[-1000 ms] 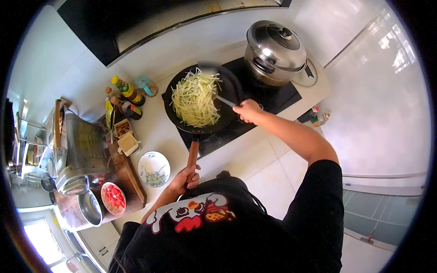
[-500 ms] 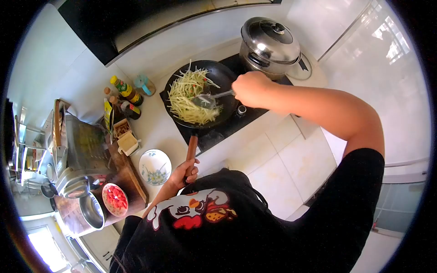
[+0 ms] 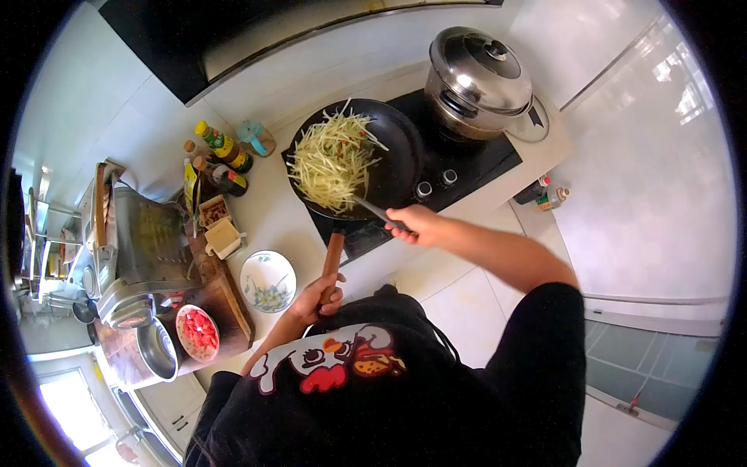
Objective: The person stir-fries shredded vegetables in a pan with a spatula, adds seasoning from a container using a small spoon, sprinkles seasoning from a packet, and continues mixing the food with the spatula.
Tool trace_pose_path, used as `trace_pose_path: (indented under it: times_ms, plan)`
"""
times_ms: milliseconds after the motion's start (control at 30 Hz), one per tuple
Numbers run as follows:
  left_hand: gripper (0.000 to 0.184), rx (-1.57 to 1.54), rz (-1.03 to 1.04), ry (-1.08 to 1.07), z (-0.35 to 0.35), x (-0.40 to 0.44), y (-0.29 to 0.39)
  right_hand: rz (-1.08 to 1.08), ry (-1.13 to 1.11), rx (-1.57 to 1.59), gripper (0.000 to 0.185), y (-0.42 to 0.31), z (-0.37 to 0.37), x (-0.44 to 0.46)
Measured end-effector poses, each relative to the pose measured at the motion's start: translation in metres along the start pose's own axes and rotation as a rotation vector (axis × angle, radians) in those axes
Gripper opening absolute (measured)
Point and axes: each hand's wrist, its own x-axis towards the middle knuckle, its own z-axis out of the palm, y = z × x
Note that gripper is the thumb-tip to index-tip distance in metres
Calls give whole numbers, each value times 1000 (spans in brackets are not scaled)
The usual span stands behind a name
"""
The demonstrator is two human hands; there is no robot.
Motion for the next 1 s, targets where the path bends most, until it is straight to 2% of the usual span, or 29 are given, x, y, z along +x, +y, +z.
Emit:
trace_pose_path:
  times_ms: [100, 200, 267, 533, 633, 667, 733, 767, 800, 867, 900, 933, 1000]
  plan:
    - [24, -2, -7, 16, 3, -2, 2, -88, -6, 171, 32, 20, 11, 11]
    - [24, 42, -9, 12, -2, 0, 2, -204, 68, 133, 31, 23, 10, 12]
    - [24, 22, -35, 23, -4, 2, 2, -198, 123, 125, 29, 16, 5, 6]
    - [24, 0, -32, -25, -9, 1, 2, -403, 382, -392, 33, -23, -6, -25]
    - [24, 18, -39, -27, -11, 0, 3, -622, 643, -1092, 31, -43, 5, -35]
    - [25, 15, -43, -39, -13, 1, 3, -623, 650, -1091, 31, -47, 10, -37]
    - [25, 16, -58, -52, -14, -1, 1, -1073, 841, -1707, 22, -48, 20, -40]
    - [25, 8, -73, -24, -14, -1, 2, -1035, 844, -1862, 14, -50, 27, -39]
    - [25, 1, -85, 2, -13, 0, 3, -1028, 856, -1855, 14, -48, 35, -42]
    - [25, 27, -82, -13, -17, 1, 3, -1104, 892, -2087, 11, -46, 54, -57]
    - [25, 43, -72, -22, -18, 2, 4, -1016, 800, -2155, 12, -48, 67, -79]
    - [25, 51, -72, -27, -17, 2, 5, -1013, 812, -2153, 12, -52, 68, -91]
    - [24, 19, -87, -3, -15, 0, 5, -767, 774, -2071, 13, -68, 58, -109]
